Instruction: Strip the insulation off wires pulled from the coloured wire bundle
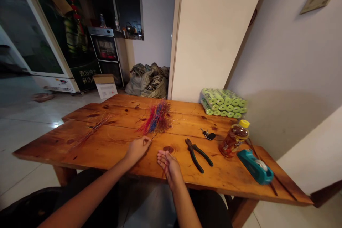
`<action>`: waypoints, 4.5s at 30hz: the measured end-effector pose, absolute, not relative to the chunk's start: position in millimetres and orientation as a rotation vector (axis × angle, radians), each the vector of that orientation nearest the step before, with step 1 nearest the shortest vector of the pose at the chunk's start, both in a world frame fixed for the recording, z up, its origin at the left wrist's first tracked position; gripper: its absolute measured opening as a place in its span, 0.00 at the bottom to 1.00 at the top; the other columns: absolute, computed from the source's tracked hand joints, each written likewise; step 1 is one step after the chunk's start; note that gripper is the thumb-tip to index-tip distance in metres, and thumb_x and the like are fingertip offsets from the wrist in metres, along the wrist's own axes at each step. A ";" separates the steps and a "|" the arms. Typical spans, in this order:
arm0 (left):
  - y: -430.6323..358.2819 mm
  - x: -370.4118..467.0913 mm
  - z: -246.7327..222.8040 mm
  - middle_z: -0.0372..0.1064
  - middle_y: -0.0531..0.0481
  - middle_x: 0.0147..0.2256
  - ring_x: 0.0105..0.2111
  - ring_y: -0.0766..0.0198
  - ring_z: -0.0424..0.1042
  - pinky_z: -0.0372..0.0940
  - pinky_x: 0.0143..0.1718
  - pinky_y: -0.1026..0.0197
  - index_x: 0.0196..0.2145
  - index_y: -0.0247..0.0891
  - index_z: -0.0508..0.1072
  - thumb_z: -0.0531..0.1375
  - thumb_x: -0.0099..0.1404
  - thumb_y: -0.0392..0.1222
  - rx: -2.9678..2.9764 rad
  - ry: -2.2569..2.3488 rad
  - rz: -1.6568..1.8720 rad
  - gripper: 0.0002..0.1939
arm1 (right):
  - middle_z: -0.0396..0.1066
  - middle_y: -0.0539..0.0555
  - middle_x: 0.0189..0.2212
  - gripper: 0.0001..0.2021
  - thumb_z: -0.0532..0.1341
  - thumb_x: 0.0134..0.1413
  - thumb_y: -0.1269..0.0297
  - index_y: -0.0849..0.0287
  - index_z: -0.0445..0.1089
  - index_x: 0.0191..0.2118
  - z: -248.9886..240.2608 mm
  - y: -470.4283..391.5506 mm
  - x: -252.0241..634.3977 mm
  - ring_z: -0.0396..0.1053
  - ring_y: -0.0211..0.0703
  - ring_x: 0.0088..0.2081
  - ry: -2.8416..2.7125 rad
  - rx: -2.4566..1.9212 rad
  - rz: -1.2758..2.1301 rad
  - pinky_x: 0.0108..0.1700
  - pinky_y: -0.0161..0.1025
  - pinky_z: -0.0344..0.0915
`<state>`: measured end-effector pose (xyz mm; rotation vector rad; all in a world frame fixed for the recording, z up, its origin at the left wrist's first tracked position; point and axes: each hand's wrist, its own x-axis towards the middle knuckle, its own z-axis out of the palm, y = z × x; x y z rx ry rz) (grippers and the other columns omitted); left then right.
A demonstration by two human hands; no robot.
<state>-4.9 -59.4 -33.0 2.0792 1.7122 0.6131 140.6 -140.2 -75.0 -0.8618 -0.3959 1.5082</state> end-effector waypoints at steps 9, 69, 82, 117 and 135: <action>-13.6 28.7 -45.4 0.76 0.42 0.32 0.35 0.56 0.73 0.58 0.31 0.62 0.31 0.39 0.77 0.51 0.61 0.53 1.930 1.747 0.658 0.19 | 0.75 0.56 0.25 0.13 0.66 0.45 0.61 0.67 0.75 0.32 -75.5 -139.6 141.8 0.72 0.35 0.27 -0.393 -0.864 1.481 0.31 0.29 0.68; -27.0 61.6 -33.1 0.72 0.44 0.38 0.29 0.73 0.70 0.64 0.31 0.71 0.34 0.33 0.72 0.56 0.61 0.40 0.816 0.958 0.990 0.08 | 0.38 0.38 0.13 0.08 0.63 0.49 0.64 0.59 0.61 0.28 -49.8 -147.5 163.4 0.33 0.27 0.12 -0.348 -0.472 1.608 0.11 0.24 0.36; -123.5 12.7 -46.8 0.67 0.52 0.19 0.17 0.72 0.58 0.52 0.20 0.68 0.29 0.32 0.76 0.57 0.54 0.50 1.297 0.865 0.527 0.17 | 0.73 0.56 0.27 0.08 0.62 0.50 0.64 0.66 0.70 0.31 -68.8 -141.6 147.9 0.70 0.37 0.26 -0.348 -0.743 1.625 0.27 0.32 0.65; -32.8 15.0 -11.7 0.74 0.46 0.26 0.28 0.61 0.71 0.60 0.31 0.63 0.28 0.36 0.76 0.54 0.59 0.40 2.132 1.449 0.765 0.11 | 0.45 0.38 0.13 0.09 0.65 0.47 0.62 0.60 0.66 0.31 -36.9 -153.2 190.4 0.41 0.24 0.12 -0.335 -0.456 1.401 0.11 0.23 0.42; -171.3 -3.4 -34.4 0.71 0.50 0.21 0.24 0.63 0.68 0.56 0.29 0.64 0.21 0.36 0.72 0.53 0.57 0.39 1.980 1.168 0.660 0.11 | 0.73 0.53 0.29 0.12 0.57 0.56 0.66 0.63 0.64 0.46 -54.8 -151.5 144.2 0.70 0.33 0.28 -0.299 -0.618 1.778 0.30 0.30 0.66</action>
